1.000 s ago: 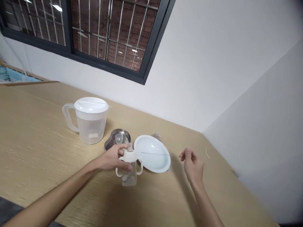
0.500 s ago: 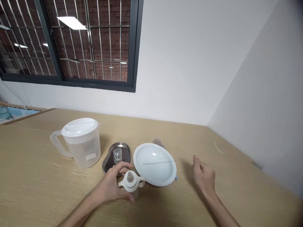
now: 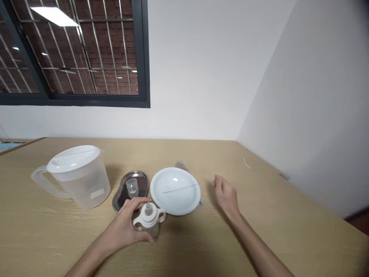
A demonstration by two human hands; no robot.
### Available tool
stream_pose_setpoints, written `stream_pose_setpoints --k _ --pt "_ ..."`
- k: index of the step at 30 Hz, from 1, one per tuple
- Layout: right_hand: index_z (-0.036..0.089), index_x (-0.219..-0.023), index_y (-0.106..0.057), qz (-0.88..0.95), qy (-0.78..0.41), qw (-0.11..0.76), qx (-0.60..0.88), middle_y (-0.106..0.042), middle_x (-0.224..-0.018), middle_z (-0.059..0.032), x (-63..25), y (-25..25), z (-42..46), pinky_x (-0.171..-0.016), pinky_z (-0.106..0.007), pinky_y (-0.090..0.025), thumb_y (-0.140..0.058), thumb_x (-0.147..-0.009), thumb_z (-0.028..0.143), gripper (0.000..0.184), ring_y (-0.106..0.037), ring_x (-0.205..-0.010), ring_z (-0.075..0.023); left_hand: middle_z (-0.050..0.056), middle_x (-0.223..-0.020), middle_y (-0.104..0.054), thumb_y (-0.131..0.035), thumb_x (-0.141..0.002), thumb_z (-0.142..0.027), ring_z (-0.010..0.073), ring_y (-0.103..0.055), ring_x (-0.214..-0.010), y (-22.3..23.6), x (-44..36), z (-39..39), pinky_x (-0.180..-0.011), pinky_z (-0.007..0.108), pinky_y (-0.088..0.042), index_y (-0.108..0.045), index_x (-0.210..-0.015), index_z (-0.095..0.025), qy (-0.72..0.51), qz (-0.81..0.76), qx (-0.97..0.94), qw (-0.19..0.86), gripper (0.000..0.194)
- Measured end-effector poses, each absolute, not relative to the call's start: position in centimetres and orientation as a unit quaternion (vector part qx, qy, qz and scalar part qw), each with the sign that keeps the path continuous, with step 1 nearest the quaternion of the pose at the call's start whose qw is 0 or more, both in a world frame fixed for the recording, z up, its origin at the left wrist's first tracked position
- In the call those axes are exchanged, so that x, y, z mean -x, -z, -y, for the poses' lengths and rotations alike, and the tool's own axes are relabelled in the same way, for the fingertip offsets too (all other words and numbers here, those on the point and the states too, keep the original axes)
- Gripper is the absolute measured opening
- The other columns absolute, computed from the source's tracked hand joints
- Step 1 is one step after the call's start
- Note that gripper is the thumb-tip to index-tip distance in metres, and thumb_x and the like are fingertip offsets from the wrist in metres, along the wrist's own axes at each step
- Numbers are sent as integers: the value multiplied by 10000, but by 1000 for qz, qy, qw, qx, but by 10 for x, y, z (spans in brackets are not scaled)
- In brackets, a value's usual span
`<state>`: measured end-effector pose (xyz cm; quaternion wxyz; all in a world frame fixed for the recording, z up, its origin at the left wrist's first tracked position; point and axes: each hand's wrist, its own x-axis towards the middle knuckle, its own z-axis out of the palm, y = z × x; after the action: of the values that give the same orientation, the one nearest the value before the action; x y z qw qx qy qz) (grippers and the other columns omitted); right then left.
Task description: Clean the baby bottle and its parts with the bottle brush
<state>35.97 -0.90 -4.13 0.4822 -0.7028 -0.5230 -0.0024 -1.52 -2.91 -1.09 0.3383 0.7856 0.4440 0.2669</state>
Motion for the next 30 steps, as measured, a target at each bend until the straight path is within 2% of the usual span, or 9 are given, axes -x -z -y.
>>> stream_pose_setpoints --k 4,7,9,12,15,18,21,24,30 --pt "226 -784 -531 524 9 486 700 -678 -761 -84 -360 45 5 -683 -317 -424 -259 -976 614 511 -632 -727 -224 87 -1206 -635 -932 -417 -576 325 -577 -1086 17 23 25 -950 423 -480 -573 -1287 -285 -299 -417 -802 307 985" --pt "210 -890 -555 520 12 501 692 -710 -906 -129 -361 45 2 -757 -338 -454 -251 -976 592 496 -659 -853 -243 90 -1077 -657 -699 -708 -709 275 -592 -944 15 31 20 -853 367 -488 -652 -1166 -237 -392 -373 -796 271 660" --pt "204 -913 -563 518 12 512 685 -705 -898 -125 -362 44 2 -767 -345 -461 -265 -966 595 494 -656 -847 -242 88 -967 -668 -497 -893 -649 252 -594 -881 7 35 16 -802 338 -478 -690 -1018 -209 -464 -375 -768 233 496" --pt "201 -908 -574 520 9 526 674 -696 -855 -110 -364 42 3 -760 -351 -462 -304 -944 614 495 -644 -800 -236 59 -804 -664 -407 -973 -537 218 -596 -776 -18 35 5 -724 300 -459 -656 -804 -197 -495 -457 -721 165 455" --pt "200 -889 -562 516 7 536 668 -691 -843 -113 -365 41 3 -749 -355 -453 -309 -946 610 485 -631 -791 -238 40 -754 -698 -415 -954 -575 204 -601 -683 -49 30 -12 -646 288 -434 -655 -805 -195 -405 -574 -703 113 474" --pt "213 -838 -529 514 10 540 667 -664 -786 -95 -364 41 3 -718 -346 -435 -304 -956 595 459 -608 -755 -232 74 -940 -763 -375 -938 -639 247 -694 -854 -61 23 -32 -722 297 -474 -683 -993 -207 -251 -643 -720 66 533" --pt "223 -809 -517 523 11 537 662 -636 -728 -62 -362 40 5 -682 -327 -418 -318 -964 571 430 -587 -701 -214 188 -1011 -757 -363 -902 -684 374 -707 -952 -50 17 -45 -754 396 -487 -666 -1118 -163 -133 -712 -690 -17 640" --pt "220 -819 -537 535 10 533 655 -641 -730 -50 -360 40 6 -675 -312 -416 -329 -973 531 404 -587 -682 -199 290 -943 -735 -414 -870 -671 463 -696 -942 -30 12 -50 -777 479 -479 -692 -1031 -82 -88 -724 -682 -56 671" --pt "225 -783 -527 550 12 514 658 -623 -706 -41 -359 41 5 -665 -308 -397 -329 -973 490 381 -557 -658 -188 269 -947 -743 -392 -883 -652 423 -694 -989 -14 11 -50 -849 463 -465 -701 -1012 -103 -53 -718 -686 -106 643"
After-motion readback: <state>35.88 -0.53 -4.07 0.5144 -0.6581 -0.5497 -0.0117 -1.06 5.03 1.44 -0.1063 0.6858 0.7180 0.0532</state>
